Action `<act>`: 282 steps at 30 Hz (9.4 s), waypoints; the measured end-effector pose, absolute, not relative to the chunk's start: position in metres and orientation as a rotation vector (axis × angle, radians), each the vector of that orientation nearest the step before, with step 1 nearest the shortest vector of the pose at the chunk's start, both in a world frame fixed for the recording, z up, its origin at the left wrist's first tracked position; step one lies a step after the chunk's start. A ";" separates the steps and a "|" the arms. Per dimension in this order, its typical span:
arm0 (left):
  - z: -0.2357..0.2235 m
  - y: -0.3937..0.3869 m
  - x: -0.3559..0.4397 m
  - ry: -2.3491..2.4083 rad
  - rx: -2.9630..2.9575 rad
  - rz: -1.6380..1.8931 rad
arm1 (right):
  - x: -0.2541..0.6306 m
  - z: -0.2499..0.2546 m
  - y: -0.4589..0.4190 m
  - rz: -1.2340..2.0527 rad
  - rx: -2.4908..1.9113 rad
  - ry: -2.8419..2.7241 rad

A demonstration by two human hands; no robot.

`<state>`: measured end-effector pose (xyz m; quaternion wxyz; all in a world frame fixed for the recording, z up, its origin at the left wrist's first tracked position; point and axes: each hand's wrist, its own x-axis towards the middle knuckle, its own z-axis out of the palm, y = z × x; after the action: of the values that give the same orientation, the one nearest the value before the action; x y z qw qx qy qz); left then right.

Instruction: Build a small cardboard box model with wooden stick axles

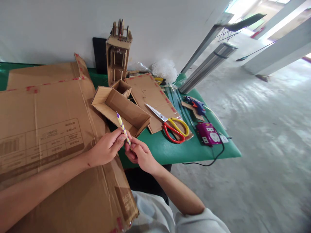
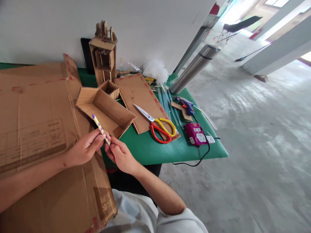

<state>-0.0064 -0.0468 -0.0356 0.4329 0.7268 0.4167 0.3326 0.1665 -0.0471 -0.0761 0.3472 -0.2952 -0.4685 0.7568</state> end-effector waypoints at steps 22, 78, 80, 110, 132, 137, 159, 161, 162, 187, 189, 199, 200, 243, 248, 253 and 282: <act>-0.037 -0.048 -0.006 1.041 1.768 0.805 | 0.170 -0.082 -0.047 2.066 -0.675 -1.120; -0.034 -0.047 -0.004 1.051 1.761 0.800 | 0.174 -0.083 -0.047 2.231 -0.549 -0.972; -0.033 -0.047 -0.004 1.050 1.760 0.798 | 0.173 -0.083 -0.048 2.224 -0.554 -0.979; -0.035 -0.046 -0.005 1.029 1.770 0.800 | 0.171 -0.083 -0.051 2.208 -0.522 -0.971; -0.034 -0.046 -0.005 1.037 1.757 0.778 | 0.171 -0.091 -0.053 2.197 -0.476 -0.980; -0.035 -0.045 -0.005 1.054 1.762 0.783 | 0.170 -0.093 -0.052 2.192 -0.497 -0.981; -0.031 -0.046 -0.004 1.059 1.800 0.760 | 0.169 -0.088 -0.052 2.198 -0.492 -0.973; -0.031 -0.046 -0.004 1.060 1.792 0.767 | 0.169 -0.089 -0.052 2.196 -0.502 -0.964; -0.031 -0.046 -0.004 1.062 1.787 0.769 | 0.169 -0.089 -0.052 2.195 -0.513 -0.959; -0.034 -0.045 -0.004 1.067 1.788 0.758 | 0.169 -0.090 -0.052 2.142 -0.611 -0.998; -0.034 -0.045 -0.005 1.058 1.788 0.754 | 0.168 -0.086 -0.052 2.136 -0.619 -1.006; -0.031 -0.046 -0.003 1.041 1.826 0.747 | 0.171 -0.084 -0.051 2.133 -0.581 -1.014; -0.031 -0.046 -0.003 1.037 1.828 0.749 | 0.171 -0.085 -0.052 2.133 -0.583 -1.015; -0.043 -0.046 -0.008 1.042 1.662 0.816 | 0.188 -0.085 -0.049 2.112 -0.571 -1.128; -0.042 -0.045 -0.007 1.013 1.673 0.840 | 0.188 -0.084 -0.049 2.045 -0.646 -1.190; -0.041 -0.045 -0.007 1.050 1.705 0.828 | 0.188 -0.082 -0.050 1.963 -0.693 -1.229; -0.045 -0.045 -0.007 1.081 1.680 0.799 | 0.190 -0.080 -0.052 1.833 -0.854 -1.352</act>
<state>-0.0068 -0.0446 -0.0446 0.4749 0.6872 0.4422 0.3268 0.1901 -0.0521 -0.0799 0.3472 -0.3294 -0.5213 0.7065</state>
